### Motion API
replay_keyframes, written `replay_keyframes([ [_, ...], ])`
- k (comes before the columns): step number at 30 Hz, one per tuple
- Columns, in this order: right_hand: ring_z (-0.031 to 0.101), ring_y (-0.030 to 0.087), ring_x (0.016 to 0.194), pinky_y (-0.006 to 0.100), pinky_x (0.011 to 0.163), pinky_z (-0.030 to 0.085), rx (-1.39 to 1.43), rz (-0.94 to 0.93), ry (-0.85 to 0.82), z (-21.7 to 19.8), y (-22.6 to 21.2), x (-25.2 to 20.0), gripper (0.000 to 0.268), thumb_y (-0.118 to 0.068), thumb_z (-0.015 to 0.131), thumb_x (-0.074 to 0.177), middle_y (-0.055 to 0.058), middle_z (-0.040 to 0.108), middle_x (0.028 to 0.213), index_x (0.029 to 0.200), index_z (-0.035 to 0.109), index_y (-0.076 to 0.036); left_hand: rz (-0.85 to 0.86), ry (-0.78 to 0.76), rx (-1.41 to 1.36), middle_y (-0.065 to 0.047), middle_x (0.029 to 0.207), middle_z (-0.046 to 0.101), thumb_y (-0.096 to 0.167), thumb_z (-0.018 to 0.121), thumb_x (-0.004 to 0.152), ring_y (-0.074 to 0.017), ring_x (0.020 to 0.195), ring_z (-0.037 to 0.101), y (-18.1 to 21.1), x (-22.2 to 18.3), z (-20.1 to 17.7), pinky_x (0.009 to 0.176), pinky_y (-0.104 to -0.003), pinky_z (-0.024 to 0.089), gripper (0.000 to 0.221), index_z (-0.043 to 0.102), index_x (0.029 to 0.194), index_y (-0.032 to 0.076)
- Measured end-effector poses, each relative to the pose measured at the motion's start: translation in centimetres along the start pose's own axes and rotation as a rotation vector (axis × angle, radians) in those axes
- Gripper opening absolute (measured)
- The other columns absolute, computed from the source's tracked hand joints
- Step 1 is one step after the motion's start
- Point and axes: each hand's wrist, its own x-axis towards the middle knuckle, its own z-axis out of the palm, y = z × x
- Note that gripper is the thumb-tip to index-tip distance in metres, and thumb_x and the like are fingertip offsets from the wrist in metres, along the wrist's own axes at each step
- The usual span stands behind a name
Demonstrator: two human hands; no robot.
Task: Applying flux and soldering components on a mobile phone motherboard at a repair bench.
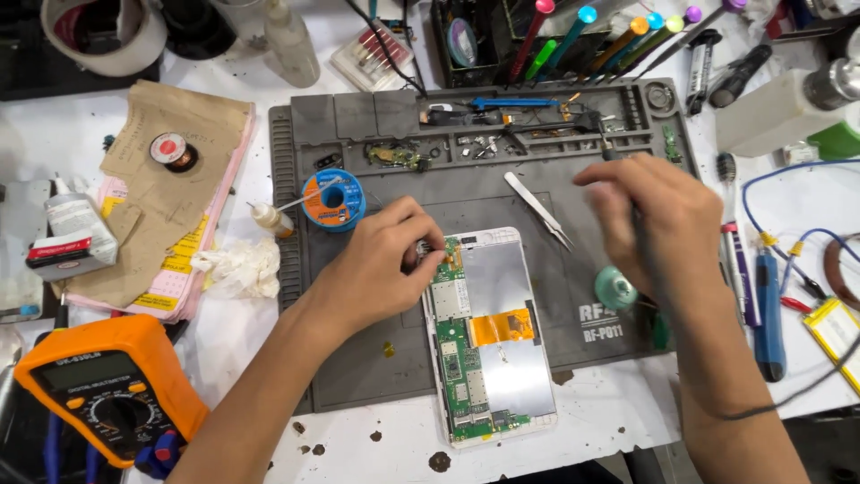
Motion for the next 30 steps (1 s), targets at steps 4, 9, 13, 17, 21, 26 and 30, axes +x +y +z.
replay_keyframes([
  [4, 0.048, 0.022, 0.068, 0.036, 0.067, 0.033, 0.124, 0.190, 0.241, -2.0, 1.2, -0.9, 0.063, -0.025, 0.024, 0.114, 0.012, 0.061, 0.077, 0.098, 0.078, 0.002, 0.140, 0.088, 0.046, -0.008, 0.093, 0.053, -0.001, 0.061, 0.092, -0.0211, 0.071, 0.059, 0.4, 0.0, 0.9, 0.063, -0.033, 0.049, 0.009, 0.058, 0.088, 0.006],
  [9, 0.064, 0.015, 0.081, 0.027, 0.063, 0.053, 0.407, 0.326, 0.695, -7.2, 7.4, -2.1, 0.024, -0.018, 0.071, 0.103, 0.008, 0.057, 0.087, 0.113, 0.052, -0.007, 0.141, 0.146, 0.096, -0.003, 0.085, 0.055, 0.005, 0.066, 0.090, -0.0147, 0.058, 0.051, -0.2, 0.3, 1.5, 0.062, -0.030, 0.045, 0.009, 0.063, 0.083, 0.011],
  [13, 0.070, 0.008, 0.076, 0.022, 0.056, 0.051, 0.460, 0.559, 1.206, -15.0, 13.3, -1.3, 0.030, -0.042, 0.080, 0.091, 0.006, 0.082, 0.115, 0.113, 0.071, -0.023, 0.129, 0.198, 0.108, 0.000, 0.078, 0.055, 0.005, 0.068, 0.086, -0.0119, 0.054, 0.046, -1.1, 0.3, 1.9, 0.062, -0.026, 0.043, 0.010, 0.067, 0.081, 0.013],
  [17, 0.070, 0.010, 0.076, 0.025, 0.060, 0.055, 0.496, 0.556, 1.405, -24.0, 26.0, 0.5, 0.044, -0.038, 0.084, 0.087, 0.007, 0.091, 0.120, 0.128, 0.077, -0.021, -0.073, 0.069, 0.136, 0.003, 0.084, 0.060, 0.017, 0.071, 0.089, -0.0132, 0.054, 0.047, -3.6, 0.1, 2.4, 0.062, -0.036, 0.042, 0.008, 0.071, 0.081, 0.016],
  [21, 0.065, 0.006, 0.053, 0.021, 0.045, 0.046, 0.239, 0.622, 1.278, -28.5, 35.0, 4.1, 0.018, -0.020, 0.091, 0.097, 0.002, 0.076, 0.072, 0.104, 0.074, -0.015, -0.252, -0.021, 0.093, 0.006, 0.089, 0.067, 0.023, 0.077, 0.087, -0.0135, 0.053, 0.051, -4.3, 0.6, 2.0, 0.061, -0.036, 0.045, 0.004, 0.078, 0.085, 0.021],
  [26, 0.081, 0.004, 0.054, 0.025, 0.047, 0.055, -0.032, 0.614, 1.174, -28.6, 42.7, 6.0, 0.037, -0.031, 0.094, 0.096, 0.002, 0.096, 0.075, 0.097, 0.058, -0.021, -0.445, -0.047, 0.044, 0.009, 0.089, 0.074, 0.021, 0.082, 0.084, -0.0130, 0.056, 0.054, -3.3, 0.7, 1.5, 0.066, -0.036, 0.046, 0.005, 0.085, 0.081, 0.021],
  [30, 0.092, -0.003, 0.066, 0.047, 0.104, 0.063, -0.086, 0.703, 1.001, -29.0, 44.6, 7.5, 0.033, -0.026, 0.088, 0.100, -0.008, 0.088, 0.071, 0.109, 0.057, -0.021, -0.466, -0.088, 0.115, 0.016, 0.094, 0.072, 0.026, 0.077, 0.088, -0.0108, 0.058, 0.055, -4.3, 0.0, 2.5, 0.072, -0.041, 0.041, 0.008, 0.083, 0.086, 0.032],
])
